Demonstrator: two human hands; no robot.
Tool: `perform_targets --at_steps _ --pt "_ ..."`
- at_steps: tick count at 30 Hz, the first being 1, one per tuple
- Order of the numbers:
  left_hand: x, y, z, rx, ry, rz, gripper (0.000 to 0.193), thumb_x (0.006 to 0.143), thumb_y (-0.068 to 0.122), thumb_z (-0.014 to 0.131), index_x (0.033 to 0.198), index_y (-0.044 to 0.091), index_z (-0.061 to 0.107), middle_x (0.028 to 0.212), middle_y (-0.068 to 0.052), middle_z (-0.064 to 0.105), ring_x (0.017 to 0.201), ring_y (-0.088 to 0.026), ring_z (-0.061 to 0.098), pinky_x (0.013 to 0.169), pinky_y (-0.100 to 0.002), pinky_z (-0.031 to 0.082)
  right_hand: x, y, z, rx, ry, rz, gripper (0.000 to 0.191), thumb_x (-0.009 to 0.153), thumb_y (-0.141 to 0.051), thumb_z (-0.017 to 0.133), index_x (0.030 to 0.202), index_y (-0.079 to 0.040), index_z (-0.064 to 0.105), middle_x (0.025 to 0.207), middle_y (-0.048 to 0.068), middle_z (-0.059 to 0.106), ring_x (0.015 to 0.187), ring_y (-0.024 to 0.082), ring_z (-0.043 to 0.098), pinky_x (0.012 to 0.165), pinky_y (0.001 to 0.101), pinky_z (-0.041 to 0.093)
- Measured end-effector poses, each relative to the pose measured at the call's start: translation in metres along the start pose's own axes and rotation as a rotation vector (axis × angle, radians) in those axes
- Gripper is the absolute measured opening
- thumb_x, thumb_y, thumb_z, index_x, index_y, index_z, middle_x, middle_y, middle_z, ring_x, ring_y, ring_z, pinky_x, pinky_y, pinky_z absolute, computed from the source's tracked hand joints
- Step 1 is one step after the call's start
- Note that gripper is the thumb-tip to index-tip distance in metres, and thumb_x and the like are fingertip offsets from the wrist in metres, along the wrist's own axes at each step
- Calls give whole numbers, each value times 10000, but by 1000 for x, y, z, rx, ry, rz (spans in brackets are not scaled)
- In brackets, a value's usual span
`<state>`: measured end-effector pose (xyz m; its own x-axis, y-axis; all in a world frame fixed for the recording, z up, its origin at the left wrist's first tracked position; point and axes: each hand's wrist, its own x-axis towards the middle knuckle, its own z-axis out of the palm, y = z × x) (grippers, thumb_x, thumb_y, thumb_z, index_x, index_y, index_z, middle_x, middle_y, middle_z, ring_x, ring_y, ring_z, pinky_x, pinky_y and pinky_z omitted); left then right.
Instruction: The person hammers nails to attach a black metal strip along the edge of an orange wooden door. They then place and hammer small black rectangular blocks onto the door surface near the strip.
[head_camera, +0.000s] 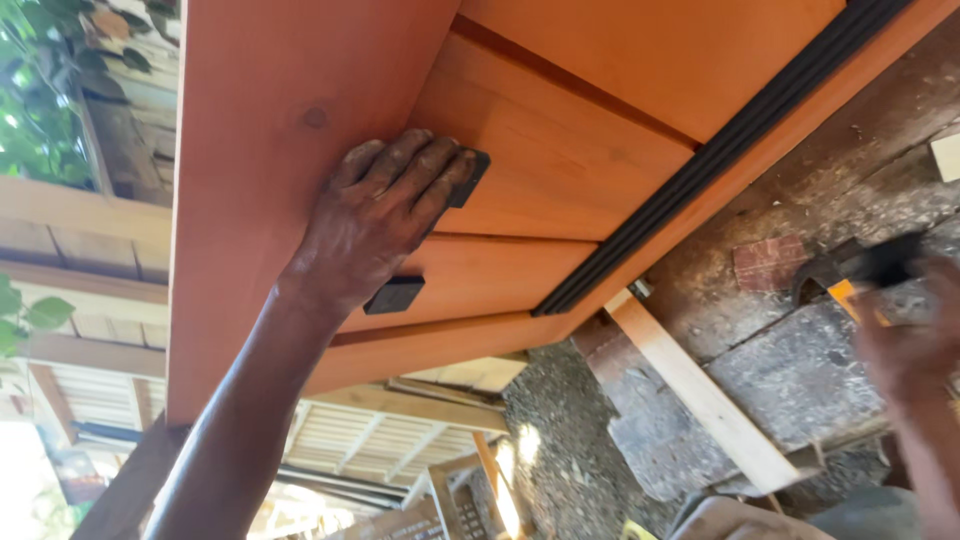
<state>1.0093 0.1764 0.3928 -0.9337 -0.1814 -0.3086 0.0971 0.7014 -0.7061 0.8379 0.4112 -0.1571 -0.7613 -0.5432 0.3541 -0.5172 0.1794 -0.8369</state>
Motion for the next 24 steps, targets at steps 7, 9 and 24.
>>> perform_targets --at_steps 7,9,24 --pt "-6 -11 9 45 71 114 394 1051 185 622 1438 114 639 1364 -79 632 1408 -254 533 1261 -456 346 24 -202 79 524 194 -426 464 872 -198 863 1246 -43 637 1333 225 592 1161 360 629 998 478 549" --pt "-7 -14 8 50 98 115 358 1049 157 627 1402 112 669 1356 -80 630 1391 -249 518 1293 -470 316 53 -242 94 537 168 -461 519 923 -222 899 1320 -75 598 1382 219 556 1178 340 629 981 465 553" --pt "-7 -18 -7 -43 66 96 383 998 160 756 1377 126 715 1362 -56 647 1547 -276 410 1287 -611 201 118 -335 125 642 347 -489 589 882 -185 955 1359 -102 619 1443 164 564 1262 341 609 1006 474 508"
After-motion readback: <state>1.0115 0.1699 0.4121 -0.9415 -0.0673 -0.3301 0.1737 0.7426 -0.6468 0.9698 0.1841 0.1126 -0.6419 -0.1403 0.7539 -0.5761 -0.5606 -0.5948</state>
